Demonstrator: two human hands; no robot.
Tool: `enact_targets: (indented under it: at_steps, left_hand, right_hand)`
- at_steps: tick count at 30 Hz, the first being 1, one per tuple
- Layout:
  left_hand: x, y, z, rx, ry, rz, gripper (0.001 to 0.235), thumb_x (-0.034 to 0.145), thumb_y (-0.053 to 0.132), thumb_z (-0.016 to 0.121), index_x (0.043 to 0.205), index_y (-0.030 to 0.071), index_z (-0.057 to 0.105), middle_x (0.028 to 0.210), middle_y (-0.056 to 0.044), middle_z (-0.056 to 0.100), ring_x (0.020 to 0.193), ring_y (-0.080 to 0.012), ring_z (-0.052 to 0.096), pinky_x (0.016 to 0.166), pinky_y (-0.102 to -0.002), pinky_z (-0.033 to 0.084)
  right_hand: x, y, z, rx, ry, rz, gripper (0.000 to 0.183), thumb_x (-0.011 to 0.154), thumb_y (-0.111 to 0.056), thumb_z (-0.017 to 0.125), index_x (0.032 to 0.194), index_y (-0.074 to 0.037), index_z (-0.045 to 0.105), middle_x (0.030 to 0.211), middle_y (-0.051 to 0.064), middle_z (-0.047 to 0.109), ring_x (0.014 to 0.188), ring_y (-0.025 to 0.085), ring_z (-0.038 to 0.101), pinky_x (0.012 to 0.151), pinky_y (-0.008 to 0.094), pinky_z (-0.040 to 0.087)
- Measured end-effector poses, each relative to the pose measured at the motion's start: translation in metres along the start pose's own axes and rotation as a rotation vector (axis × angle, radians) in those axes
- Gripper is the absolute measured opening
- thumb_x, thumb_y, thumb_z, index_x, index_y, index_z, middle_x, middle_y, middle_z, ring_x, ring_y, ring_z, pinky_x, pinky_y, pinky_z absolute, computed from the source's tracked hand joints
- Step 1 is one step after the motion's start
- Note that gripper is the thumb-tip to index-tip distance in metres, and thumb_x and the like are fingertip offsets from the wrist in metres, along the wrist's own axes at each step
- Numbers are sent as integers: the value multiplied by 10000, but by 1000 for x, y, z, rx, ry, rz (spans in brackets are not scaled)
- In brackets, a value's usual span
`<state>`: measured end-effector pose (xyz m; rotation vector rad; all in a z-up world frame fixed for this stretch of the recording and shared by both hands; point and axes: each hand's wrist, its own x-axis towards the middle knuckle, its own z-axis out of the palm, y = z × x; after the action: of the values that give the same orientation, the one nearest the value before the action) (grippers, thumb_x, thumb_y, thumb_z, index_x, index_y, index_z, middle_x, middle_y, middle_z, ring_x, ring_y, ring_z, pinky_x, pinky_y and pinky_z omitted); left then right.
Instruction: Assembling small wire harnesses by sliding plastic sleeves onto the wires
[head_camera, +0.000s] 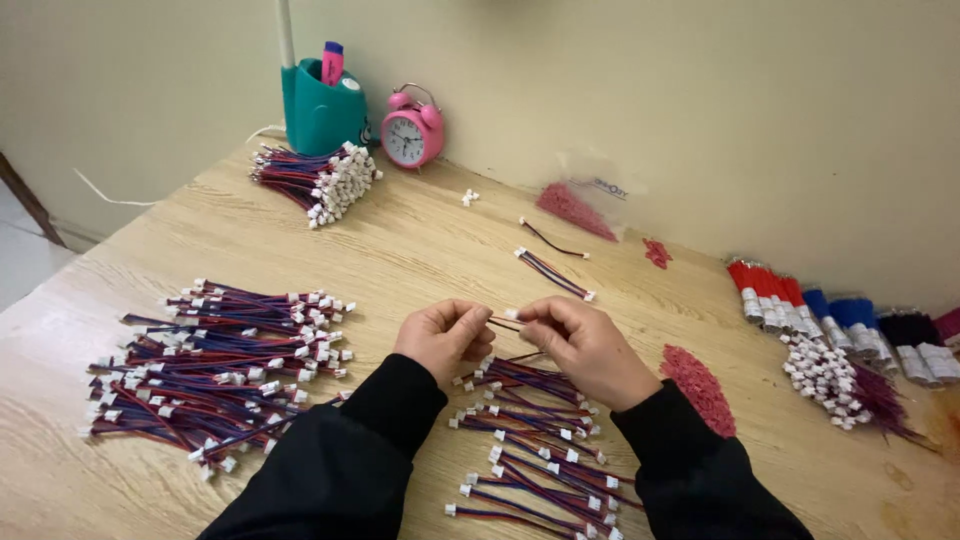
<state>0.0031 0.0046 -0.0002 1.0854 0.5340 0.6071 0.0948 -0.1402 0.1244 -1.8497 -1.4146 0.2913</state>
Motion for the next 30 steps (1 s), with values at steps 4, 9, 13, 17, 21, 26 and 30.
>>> enact_targets:
  at_steps: [4,9,13,17,21,26,30]
  left_hand:
    - [2,-2,-1,-5,-5,22,239,865,246,741,958,29,705,723,-137,707,616,-194,714,538,-272,613]
    - [17,-16,-6,-47,45,58,194,869,184,733,1009,51,722,762,-131,724,675,-190,720,610,-289,624]
    - [26,-24,-15,64,4,95,226,855,149,746,1053,40,734,817,-175,729,733,-220,705,676,-346,612]
    - [21,-28,-14,154,-5,101,247,838,111,759,1085,103,745,903,-185,730,809,-225,694,746,-367,595]
    - [11,-12,-14,116,6,94,262,870,103,713,1132,108,710,882,-127,717,760,-163,678,734,-312,602]
    - [-3,2,-8,84,-12,115,217,906,131,683,1114,77,708,900,-145,720,805,-160,683,765,-314,586]
    - [-3,0,-9,60,7,133,201,926,131,666,1111,63,704,894,-163,718,785,-184,699,741,-317,597]
  right_hand:
    - [2,10,4,-57,40,-87,133,901,-173,682,855,-51,710,720,129,663,728,248,679,702,365,520]
    - [13,18,-18,-200,244,108,269,1009,-307,537,999,-91,697,810,125,707,780,235,673,762,382,524]
    - [35,48,-38,-430,186,127,285,974,-318,559,1113,-88,656,984,197,699,960,397,651,825,488,508]
    - [20,75,-64,-432,114,150,549,827,-264,735,1294,-33,564,1060,244,656,976,403,658,838,488,530]
    - [-28,55,-102,-553,102,275,340,899,-231,623,1191,-60,640,1028,229,681,1006,434,630,867,524,500]
    - [-89,48,-97,-569,-4,503,243,861,-273,649,1040,-130,733,978,142,748,1008,350,675,884,458,522]
    - [-89,85,-88,-698,-24,519,244,830,-338,681,1013,-193,754,967,80,756,1003,311,684,857,441,544]
